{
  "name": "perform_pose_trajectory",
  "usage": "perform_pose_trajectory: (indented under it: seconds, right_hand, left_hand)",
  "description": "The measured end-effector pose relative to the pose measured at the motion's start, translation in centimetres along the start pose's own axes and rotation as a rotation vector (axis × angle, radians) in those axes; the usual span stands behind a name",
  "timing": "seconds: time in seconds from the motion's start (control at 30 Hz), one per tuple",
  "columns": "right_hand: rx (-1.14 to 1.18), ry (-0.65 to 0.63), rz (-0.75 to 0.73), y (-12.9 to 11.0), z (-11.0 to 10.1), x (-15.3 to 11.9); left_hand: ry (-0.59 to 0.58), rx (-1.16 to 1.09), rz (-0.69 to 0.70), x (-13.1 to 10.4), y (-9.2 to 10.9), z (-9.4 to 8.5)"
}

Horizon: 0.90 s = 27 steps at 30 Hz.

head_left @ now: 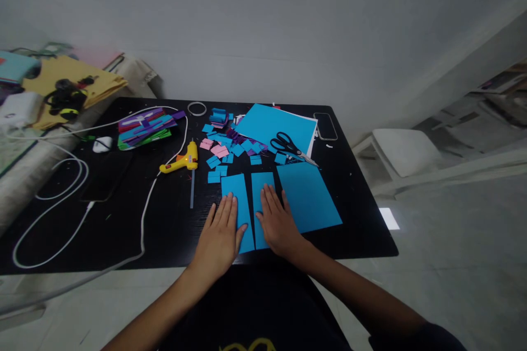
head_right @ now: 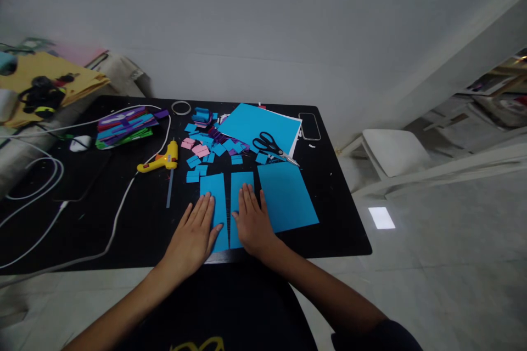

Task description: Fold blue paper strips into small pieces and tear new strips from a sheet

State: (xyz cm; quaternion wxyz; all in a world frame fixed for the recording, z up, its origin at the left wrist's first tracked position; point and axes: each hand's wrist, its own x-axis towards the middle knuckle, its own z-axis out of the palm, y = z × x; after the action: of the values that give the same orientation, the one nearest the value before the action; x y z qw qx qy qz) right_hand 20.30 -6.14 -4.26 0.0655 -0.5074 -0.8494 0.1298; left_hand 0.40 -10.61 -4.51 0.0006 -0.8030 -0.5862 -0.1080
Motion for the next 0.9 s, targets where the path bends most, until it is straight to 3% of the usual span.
perform_pose_trajectory:
  seconds: [0.6, 0.9]
  right_hand:
    - [0.004, 0.06, -0.043, 0.45, 0.48, -0.13]
    - [-0.013, 0.001, -0.04, -0.25, -0.15, 0.43]
  left_hand:
    - [0.016, -0.03, 0.007, -0.11, -0.27, 0.18]
    - [0.025, -0.056, 0.034, 0.14, 0.05, 0.07]
